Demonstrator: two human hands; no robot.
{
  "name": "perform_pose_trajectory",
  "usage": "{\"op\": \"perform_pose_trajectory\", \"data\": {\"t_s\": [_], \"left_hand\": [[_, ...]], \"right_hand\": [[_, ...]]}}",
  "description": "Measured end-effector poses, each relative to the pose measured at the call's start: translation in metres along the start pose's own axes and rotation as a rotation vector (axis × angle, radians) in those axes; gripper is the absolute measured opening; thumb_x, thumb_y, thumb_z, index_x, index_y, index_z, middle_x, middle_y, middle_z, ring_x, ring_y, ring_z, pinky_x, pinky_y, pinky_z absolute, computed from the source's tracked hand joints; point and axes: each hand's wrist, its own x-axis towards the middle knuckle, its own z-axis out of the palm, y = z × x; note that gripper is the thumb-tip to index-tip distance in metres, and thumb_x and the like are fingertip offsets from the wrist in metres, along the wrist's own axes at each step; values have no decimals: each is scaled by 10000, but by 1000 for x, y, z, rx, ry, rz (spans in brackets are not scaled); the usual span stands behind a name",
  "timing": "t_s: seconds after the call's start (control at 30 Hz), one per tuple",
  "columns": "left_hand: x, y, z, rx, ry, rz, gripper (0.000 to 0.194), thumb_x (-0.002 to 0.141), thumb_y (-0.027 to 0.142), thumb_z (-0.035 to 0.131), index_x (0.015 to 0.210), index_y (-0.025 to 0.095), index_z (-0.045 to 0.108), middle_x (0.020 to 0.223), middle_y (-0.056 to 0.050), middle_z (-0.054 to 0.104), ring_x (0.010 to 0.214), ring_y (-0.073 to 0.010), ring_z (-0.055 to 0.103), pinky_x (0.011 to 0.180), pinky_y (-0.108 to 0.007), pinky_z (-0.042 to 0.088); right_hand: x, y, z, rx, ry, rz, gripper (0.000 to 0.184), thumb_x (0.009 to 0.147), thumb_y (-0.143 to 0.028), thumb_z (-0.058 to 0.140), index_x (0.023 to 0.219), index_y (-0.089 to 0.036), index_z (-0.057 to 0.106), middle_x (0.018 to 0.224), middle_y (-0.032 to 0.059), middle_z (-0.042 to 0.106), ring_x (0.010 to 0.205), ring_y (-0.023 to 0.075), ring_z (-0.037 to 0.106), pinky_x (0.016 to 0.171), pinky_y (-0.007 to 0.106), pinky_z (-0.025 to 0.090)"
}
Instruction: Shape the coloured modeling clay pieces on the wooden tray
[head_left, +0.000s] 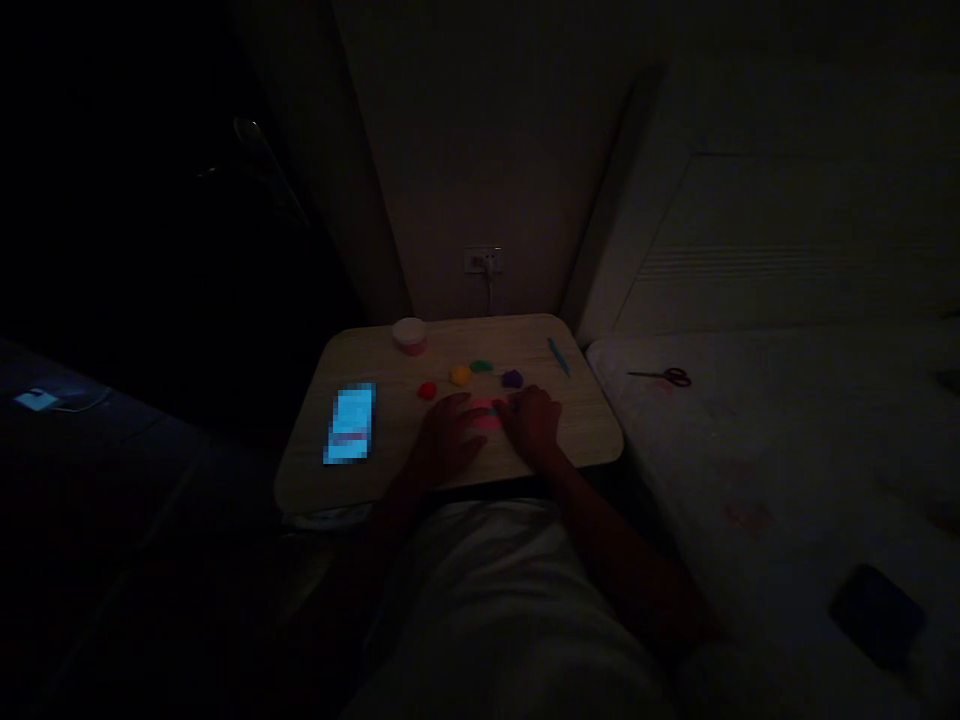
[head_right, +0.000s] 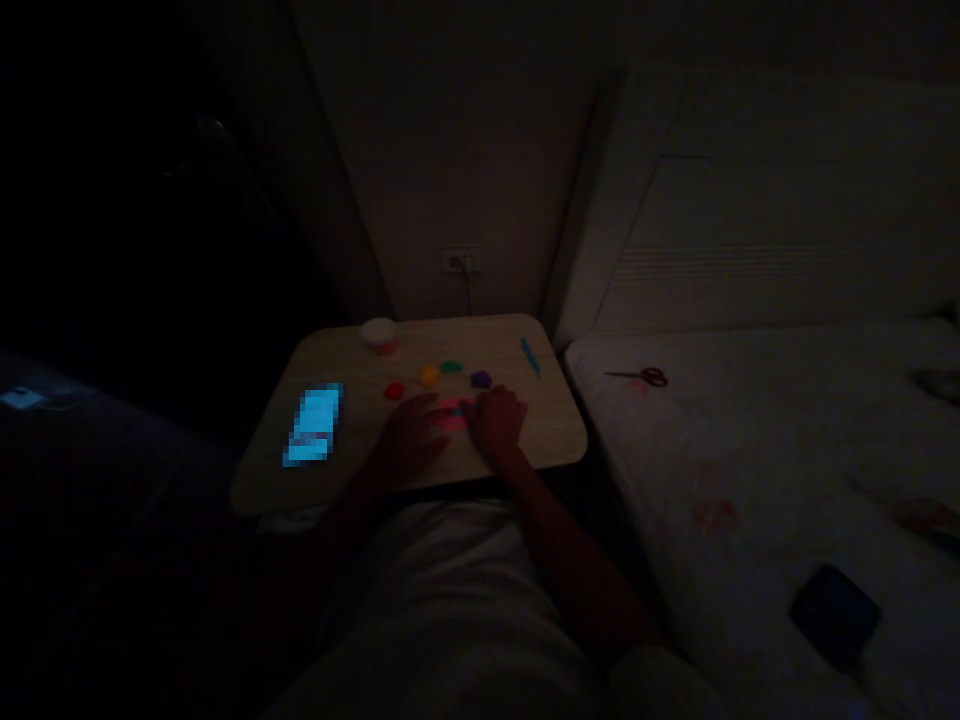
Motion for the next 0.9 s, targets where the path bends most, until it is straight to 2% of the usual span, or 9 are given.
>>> {"op": "perform_pose_trajectory", "data": {"t_s": [0.17,0.4,0.53,0.73,0.9], "left_hand": [[-2,-1,-1,-31,9,11,508,893,367,661,1388,276,595,1491,-104,494,1378,-307,445,1175,-502,364],[-2,-5,3,-9,16,21,413,895,379,661,1292,266,676,1434,-104,542,1339,-310,474,1149,-505,394],[-3,-5,2,-14,56,39,430,902,361,647,1314,243,659,1441,-117,534,1347,-306,472,1155,-503,391],[-3,-2,-2,-9,64,-25,279,905,328,627,1148,256,741,1409,-97,557,1325,-305,496,1152,-511,396],[-2,-1,-3,-22,46,-14,306,880,308,643,1173,240,701,1394,-102,567,1319,-304,496,1149,-505,394]], "right_hand": [[1,5,3,103,31,6,371,921,-534,641,871,-191,775,979,110,733,976,269,637,848,363,388],[-1,4,1,7,-15,-44,420,955,-553,585,921,-186,786,1062,151,716,1039,301,612,881,407,383],[-1,6,2,68,-11,-41,414,952,-560,583,903,-196,774,1027,124,720,1016,282,622,878,391,388],[-1,7,4,69,-15,-69,387,943,-540,598,913,-194,770,1026,120,716,1026,285,621,896,399,384],[-2,7,4,78,15,-74,366,938,-521,611,885,-193,765,1026,118,719,1026,284,622,886,393,384]]}}
